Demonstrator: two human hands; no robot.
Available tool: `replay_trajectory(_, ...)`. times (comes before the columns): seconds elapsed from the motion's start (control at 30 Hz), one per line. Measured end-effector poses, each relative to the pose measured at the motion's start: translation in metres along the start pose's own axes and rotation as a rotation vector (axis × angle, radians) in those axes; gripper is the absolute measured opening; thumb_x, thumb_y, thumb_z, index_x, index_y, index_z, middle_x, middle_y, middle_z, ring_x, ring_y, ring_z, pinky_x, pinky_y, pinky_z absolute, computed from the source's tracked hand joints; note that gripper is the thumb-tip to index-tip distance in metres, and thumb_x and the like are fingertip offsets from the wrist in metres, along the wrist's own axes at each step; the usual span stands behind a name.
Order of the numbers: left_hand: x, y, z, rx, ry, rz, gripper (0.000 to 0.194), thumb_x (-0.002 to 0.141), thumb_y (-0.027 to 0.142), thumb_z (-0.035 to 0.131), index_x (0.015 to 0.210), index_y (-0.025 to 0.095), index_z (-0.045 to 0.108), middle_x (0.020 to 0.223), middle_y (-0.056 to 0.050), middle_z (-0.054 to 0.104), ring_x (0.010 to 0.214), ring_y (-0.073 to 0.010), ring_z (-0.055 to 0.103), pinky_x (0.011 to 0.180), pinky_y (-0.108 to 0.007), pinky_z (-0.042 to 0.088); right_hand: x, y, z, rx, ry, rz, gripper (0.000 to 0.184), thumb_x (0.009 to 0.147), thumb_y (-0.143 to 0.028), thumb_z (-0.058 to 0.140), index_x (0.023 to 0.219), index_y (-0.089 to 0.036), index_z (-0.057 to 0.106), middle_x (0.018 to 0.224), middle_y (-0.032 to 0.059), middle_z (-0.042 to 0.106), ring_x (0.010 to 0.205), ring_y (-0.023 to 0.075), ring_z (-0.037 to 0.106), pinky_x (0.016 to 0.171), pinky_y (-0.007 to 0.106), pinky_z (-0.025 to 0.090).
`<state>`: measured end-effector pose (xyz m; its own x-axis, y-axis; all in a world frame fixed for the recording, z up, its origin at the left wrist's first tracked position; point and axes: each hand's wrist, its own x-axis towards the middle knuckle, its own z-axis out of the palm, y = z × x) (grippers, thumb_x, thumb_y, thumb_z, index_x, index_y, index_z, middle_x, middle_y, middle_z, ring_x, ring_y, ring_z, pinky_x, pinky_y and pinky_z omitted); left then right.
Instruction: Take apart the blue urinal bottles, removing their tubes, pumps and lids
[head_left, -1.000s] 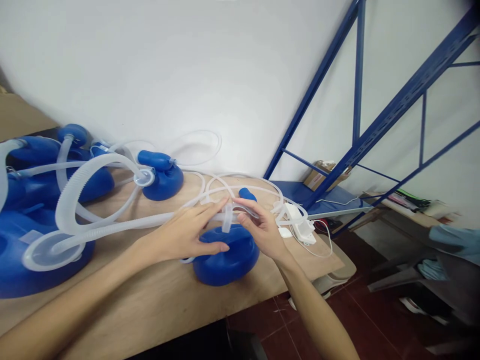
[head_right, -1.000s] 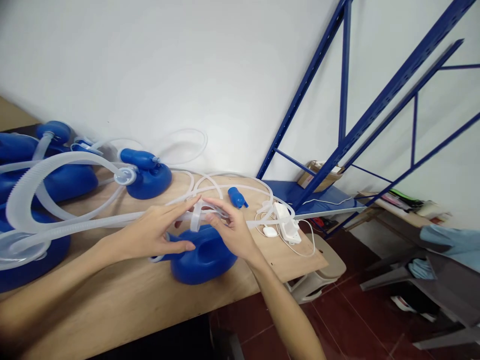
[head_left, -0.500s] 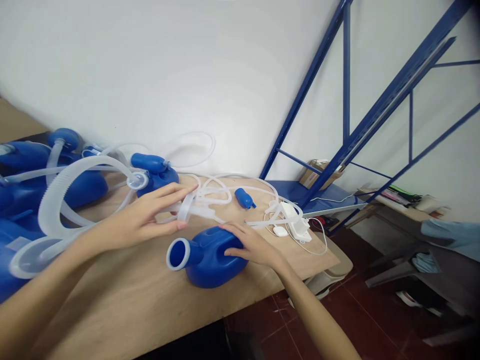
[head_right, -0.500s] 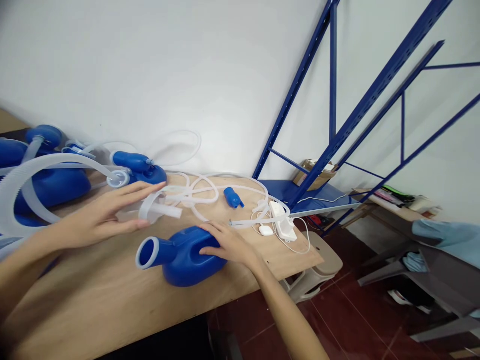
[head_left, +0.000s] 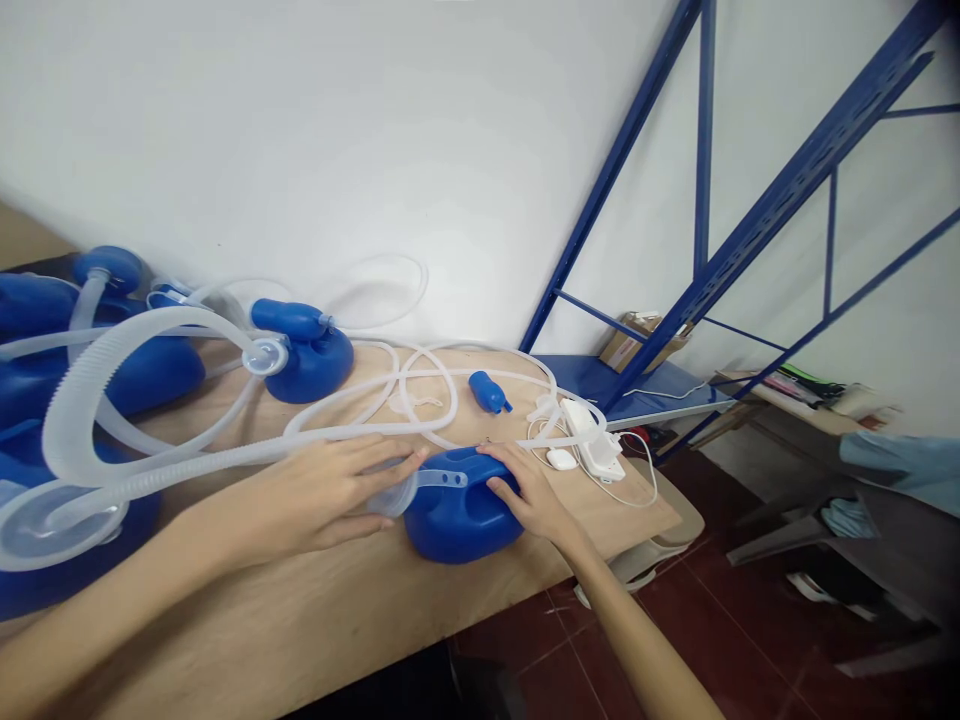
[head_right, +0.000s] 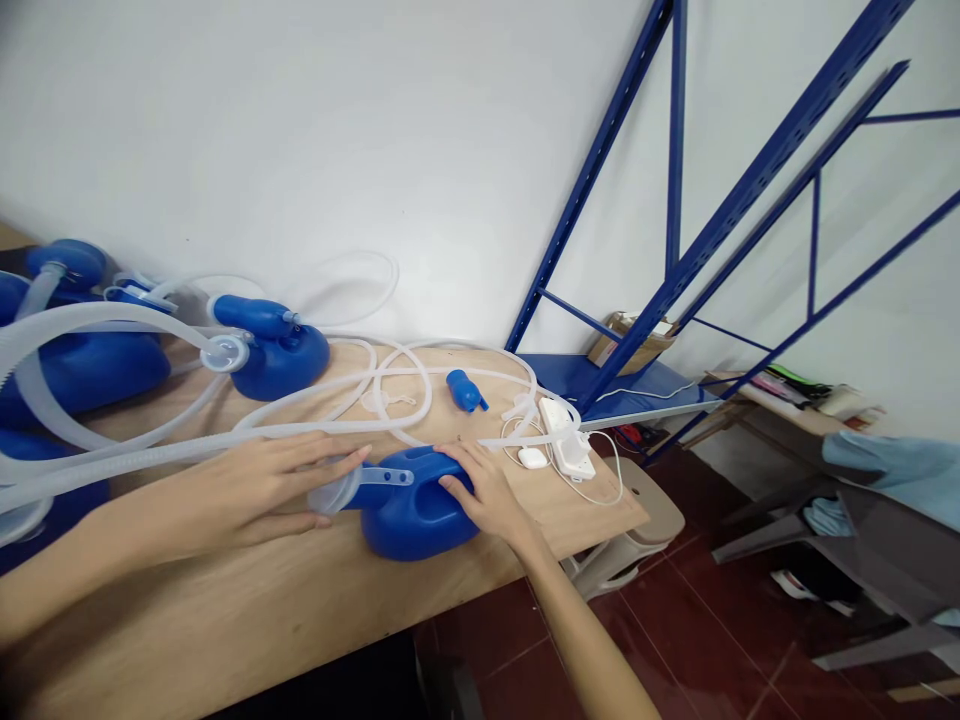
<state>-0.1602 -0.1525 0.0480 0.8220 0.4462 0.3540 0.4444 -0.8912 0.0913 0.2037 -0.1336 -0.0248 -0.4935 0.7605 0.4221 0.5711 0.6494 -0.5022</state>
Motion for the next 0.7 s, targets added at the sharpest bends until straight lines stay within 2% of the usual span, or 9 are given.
replay_trajectory(0.13, 0.004, -0.004, 0.027, 0.032, 0.047, 0.079, 0.075, 0.112, 0.027, 0.048, 0.174, 0.029, 0.007, 0.171, -0.008, 0.043, 0.156, -0.0244, 0.046, 0.125, -0.040, 0.044, -0.003, 0.005, -0.002, 0.045, 0.030, 0.032, 0.042, 0.109, -0.053, 0.054, 0.137, -0.026, 0.068, 0.130, 0.0120, 0.074, 0.121, 0.0292, 0.069, 0.110, 0.048, 0.053)
replay_trajectory(0.27, 0.005, -0.004, 0.028, 0.035, 0.029, 0.164, 0.078, 0.109, 0.017, 0.046, 0.174, 0.023, 0.003, 0.172, -0.010, 0.042, 0.161, -0.0247, 0.036, 0.126, -0.040, 0.045, -0.001, 0.008, -0.009, 0.133, -0.018, 0.049, 0.047, 0.106, -0.060, 0.057, 0.134, -0.025, 0.070, 0.130, 0.0124, 0.075, 0.121, 0.0289, 0.071, 0.108, 0.046, 0.055)
replay_trajectory(0.37, 0.005, 0.005, 0.020, 0.059, 0.001, 0.298, 0.074, 0.103, 0.004, 0.042, 0.172, 0.017, 0.022, 0.169, -0.008, 0.046, 0.163, -0.0275, 0.031, 0.124, -0.042, 0.048, 0.000, 0.010, -0.011, 0.191, -0.035, 0.028, 0.053, 0.097, -0.067, 0.067, 0.130, -0.025, 0.071, 0.126, 0.0122, 0.077, 0.117, 0.0292, 0.073, 0.105, 0.045, 0.057)
replay_trajectory(0.43, 0.007, 0.014, 0.014, 0.110, -0.005, 0.367, 0.065, 0.100, 0.001, 0.043, 0.163, 0.015, 0.044, 0.167, -0.004, 0.049, 0.161, -0.0312, 0.036, 0.120, -0.043, 0.052, 0.000, 0.010, -0.011, 0.203, -0.031, 0.004, 0.057, 0.090, -0.069, 0.075, 0.126, -0.025, 0.072, 0.123, 0.0117, 0.077, 0.116, 0.0297, 0.073, 0.104, 0.045, 0.057)
replay_trajectory(0.5, 0.011, 0.022, 0.007, 0.172, -0.001, 0.415, 0.053, 0.102, 0.005, 0.046, 0.152, 0.015, 0.059, 0.164, -0.002, 0.053, 0.154, -0.0326, 0.047, 0.115, -0.041, 0.055, 0.000, 0.008, -0.010, 0.210, -0.027, -0.014, 0.056, 0.087, -0.068, 0.079, 0.123, -0.026, 0.073, 0.120, 0.0108, 0.078, 0.115, 0.0298, 0.073, 0.106, 0.045, 0.056)
replay_trajectory(0.57, 0.016, 0.027, 0.002, 0.215, 0.023, 0.460, 0.045, 0.104, 0.010, 0.047, 0.146, 0.015, 0.065, 0.161, -0.001, 0.056, 0.147, -0.0323, 0.056, 0.112, -0.040, 0.057, 0.001, 0.007, -0.009, 0.214, -0.019, -0.014, 0.053, 0.087, -0.068, 0.079, 0.121, -0.026, 0.074, 0.118, 0.0103, 0.078, 0.114, 0.0296, 0.073, 0.106, 0.045, 0.056)
replay_trajectory(0.7, 0.024, 0.027, -0.004, 0.248, 0.049, 0.499, 0.044, 0.106, 0.013, 0.046, 0.143, 0.016, 0.068, 0.157, -0.001, 0.061, 0.138, -0.0306, 0.065, 0.104, -0.038, 0.061, 0.000, 0.006, -0.006, 0.196, 0.014, 0.005, 0.054, 0.086, -0.069, 0.079, 0.119, -0.027, 0.075, 0.116, 0.0102, 0.078, 0.113, 0.0298, 0.073, 0.105, 0.045, 0.057)
